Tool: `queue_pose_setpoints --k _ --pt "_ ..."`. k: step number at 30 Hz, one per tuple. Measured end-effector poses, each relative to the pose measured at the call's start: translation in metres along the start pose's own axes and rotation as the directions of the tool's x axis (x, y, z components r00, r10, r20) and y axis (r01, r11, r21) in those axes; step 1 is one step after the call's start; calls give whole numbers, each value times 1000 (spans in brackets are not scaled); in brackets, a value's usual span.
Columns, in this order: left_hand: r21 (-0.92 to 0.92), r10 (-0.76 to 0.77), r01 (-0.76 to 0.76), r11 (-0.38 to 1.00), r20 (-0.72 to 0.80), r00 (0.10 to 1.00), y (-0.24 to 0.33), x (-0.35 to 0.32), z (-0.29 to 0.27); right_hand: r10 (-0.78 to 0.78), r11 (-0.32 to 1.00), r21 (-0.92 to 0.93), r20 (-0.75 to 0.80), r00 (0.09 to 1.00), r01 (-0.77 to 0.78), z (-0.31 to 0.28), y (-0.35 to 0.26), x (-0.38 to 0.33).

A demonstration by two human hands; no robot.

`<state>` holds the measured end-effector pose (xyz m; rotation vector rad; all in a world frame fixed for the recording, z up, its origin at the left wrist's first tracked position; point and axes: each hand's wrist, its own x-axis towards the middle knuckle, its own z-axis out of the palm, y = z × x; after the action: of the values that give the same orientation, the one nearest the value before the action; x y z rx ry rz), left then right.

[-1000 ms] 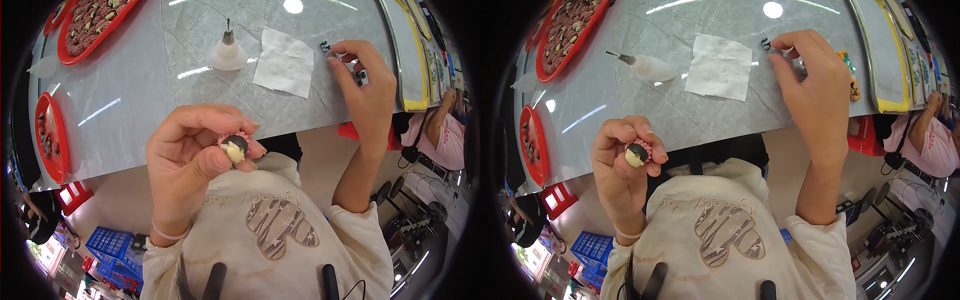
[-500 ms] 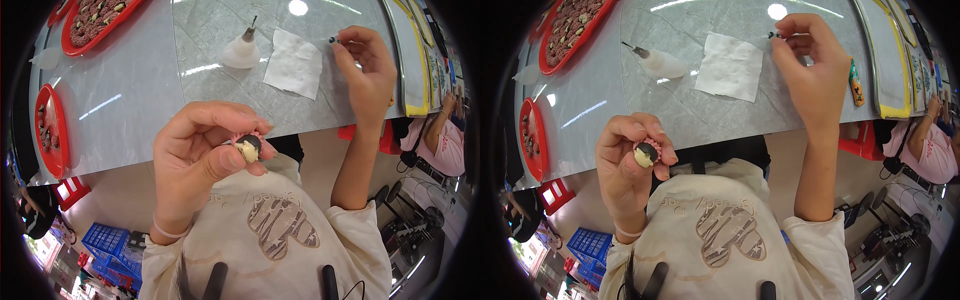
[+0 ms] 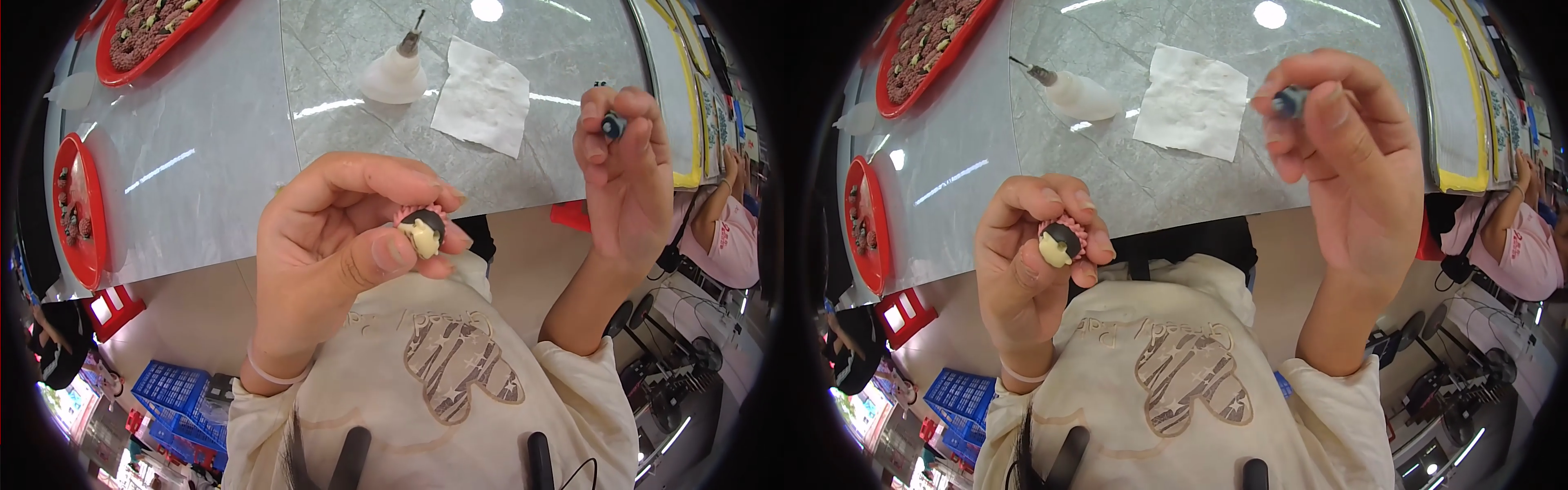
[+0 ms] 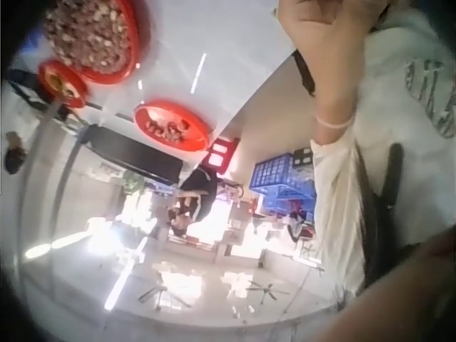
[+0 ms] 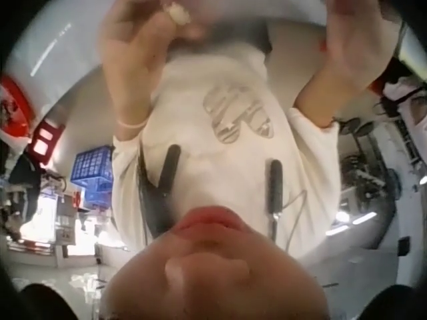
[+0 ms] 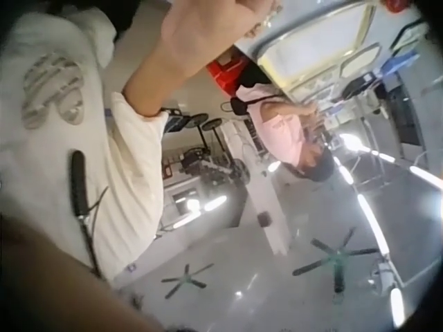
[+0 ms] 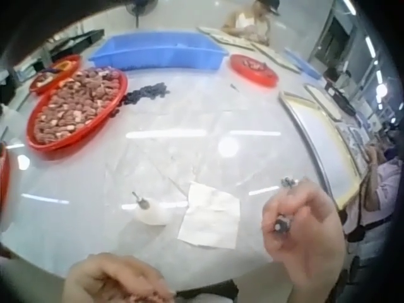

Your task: The person applies glue from a bottle to small toy components, then attaches small parts to toy heads on a production line.

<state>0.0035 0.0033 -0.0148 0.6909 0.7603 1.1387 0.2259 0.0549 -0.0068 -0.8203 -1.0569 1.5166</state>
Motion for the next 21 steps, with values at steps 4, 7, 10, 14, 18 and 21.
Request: queue_pose_setpoints --k 4,7,10,14,18,21 --pt "-49 10 -9 999 20 1000 -1 2 5 56 997 -63 133 990 -48 21 -4 -7" --pt "-43 2 -1 999 23 1000 -3 -1 3 74 993 -104 129 989 -61 40 -1 -15" --pt "-20 -5 5 1000 -24 1000 -3 -3 6 -123 944 -267 255 959 192 49 3 -17" --pt "41 18 -16 999 -61 998 -3 -4 6 -246 832 -389 379 892 395 49 8 -18" --pt "86 98 -94 992 -39 994 -8 -6 2 -299 795 -438 318 900 419 59 8 -22" --pt "170 215 -203 964 -58 975 -11 -8 2 -309 730 -523 322 895 440 67 3 -25"
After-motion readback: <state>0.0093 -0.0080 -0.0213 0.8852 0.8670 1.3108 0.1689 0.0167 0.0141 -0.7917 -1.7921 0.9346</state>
